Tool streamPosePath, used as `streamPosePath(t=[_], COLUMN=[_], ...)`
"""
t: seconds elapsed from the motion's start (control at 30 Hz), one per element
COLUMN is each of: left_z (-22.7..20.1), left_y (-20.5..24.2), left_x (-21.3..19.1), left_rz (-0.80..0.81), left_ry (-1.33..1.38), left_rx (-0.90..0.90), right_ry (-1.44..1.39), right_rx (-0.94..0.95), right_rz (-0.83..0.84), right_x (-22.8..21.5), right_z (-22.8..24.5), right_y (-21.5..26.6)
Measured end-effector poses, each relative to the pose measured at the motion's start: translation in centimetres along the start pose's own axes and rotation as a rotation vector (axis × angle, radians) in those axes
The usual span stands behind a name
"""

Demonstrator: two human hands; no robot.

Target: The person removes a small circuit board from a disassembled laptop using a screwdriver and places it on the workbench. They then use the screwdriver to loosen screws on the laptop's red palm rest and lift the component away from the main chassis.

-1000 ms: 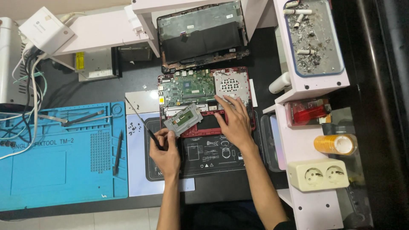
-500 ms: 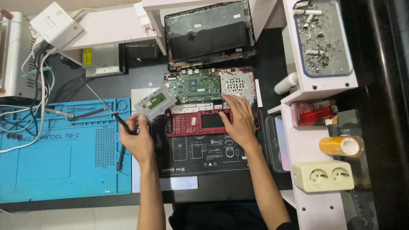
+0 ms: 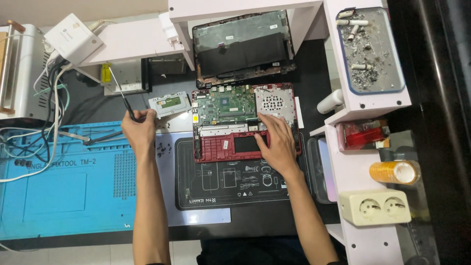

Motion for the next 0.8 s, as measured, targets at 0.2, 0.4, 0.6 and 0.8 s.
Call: streamPosePath(t=[0.2,0.4,0.6,0.8], left_z=[-2.6,-3.3,-4.4,-2.9], left_y=[0.8,1.3,2.1,1.9], left_x=[0.1,0.5,1.4,0.9], left_rz=[-0.039,-0.026,0.017,-0.009], left_ry=[-0.177,-0.205,-0.302,-0.166], left_rx=[0.075,0.172,0.185,0.187], right_ry=[0.015,0.013,0.011,0.004], right_rx=[-0.021,-0.052,-0.061,-0.050], right_rz=[-0.006,-0.015,-0.020,-0.012], right_x=[0.2,0.2,0.1,0.2], right_z=[0.0,0.2,0.3,0.1], right_y=[0.0,-0.1,-0.1,0.1])
Point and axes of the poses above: each hand's wrist, its own y-axis away from the middle knuckle, its own x-axis out of the palm, z = x × y, the point moved 10 cm from there along -y, towards the middle knuckle, and after that the axes turned 5 degrees about -z, right-handed, at the moved point
